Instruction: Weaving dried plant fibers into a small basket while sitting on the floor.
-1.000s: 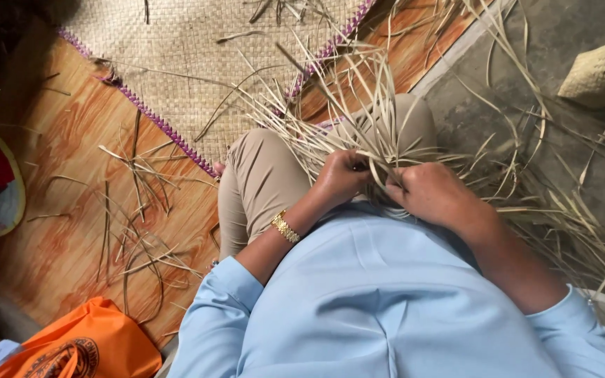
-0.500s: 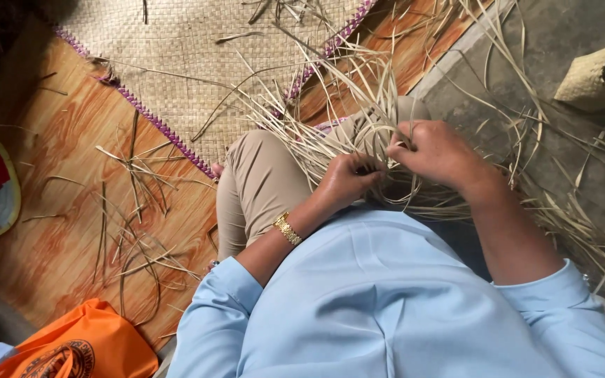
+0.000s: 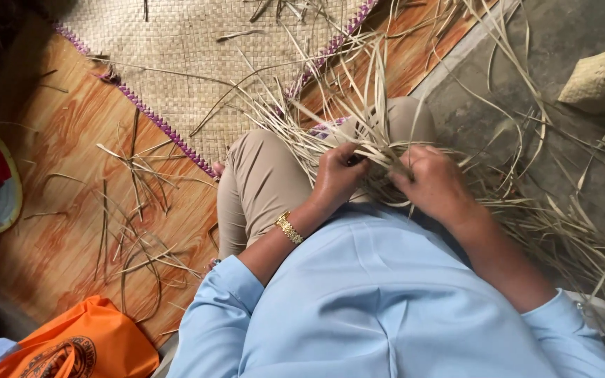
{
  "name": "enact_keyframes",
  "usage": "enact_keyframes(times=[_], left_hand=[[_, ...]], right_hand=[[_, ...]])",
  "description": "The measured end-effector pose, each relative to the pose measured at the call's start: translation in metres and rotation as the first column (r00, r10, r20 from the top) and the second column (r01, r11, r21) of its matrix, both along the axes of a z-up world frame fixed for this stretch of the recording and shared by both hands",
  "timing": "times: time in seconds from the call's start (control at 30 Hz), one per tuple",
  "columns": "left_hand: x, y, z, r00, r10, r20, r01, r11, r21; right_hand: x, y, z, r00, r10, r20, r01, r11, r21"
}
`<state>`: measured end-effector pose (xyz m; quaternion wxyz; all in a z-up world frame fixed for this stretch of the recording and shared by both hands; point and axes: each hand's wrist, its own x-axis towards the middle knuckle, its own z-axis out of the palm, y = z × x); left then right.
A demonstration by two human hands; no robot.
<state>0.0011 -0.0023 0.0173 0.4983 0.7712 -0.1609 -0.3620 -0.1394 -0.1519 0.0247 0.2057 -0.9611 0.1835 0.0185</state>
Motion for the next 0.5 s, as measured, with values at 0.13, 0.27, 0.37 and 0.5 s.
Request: enact_keyframes(times=[0.13,0.27,0.37,0.5], left_hand=[[-0.002,-0.001,-0.001,1.000,0.002,-0.006,-0.002,0.999,-0.038],[-0.002,0.002,-0.010,0.982,-0.153,0.115,0.166,0.980,-0.111],[-0.001,-0.005,0.004,0.964,-0.147,0.223,0.164,0.985,-0.057],[0.019,-0.016,0.014,0.972,-0.126,0.198,0.157,0.977,-0.146]], right_hand=[[-0.004,0.015,0.005,0.996,-0.049,-0.075,0.078,0.888,0.453],[-0.004,0.014,-0.001,0.991,-0.040,-0.131,0.099,0.869,0.486],[0.023,-0.005,0.102,0.977,-0.076,-0.198,0.172,0.831,0.528],[0.003,-0.024,0.172,0.881,-0.147,0.449,0.014,0.958,0.286]])
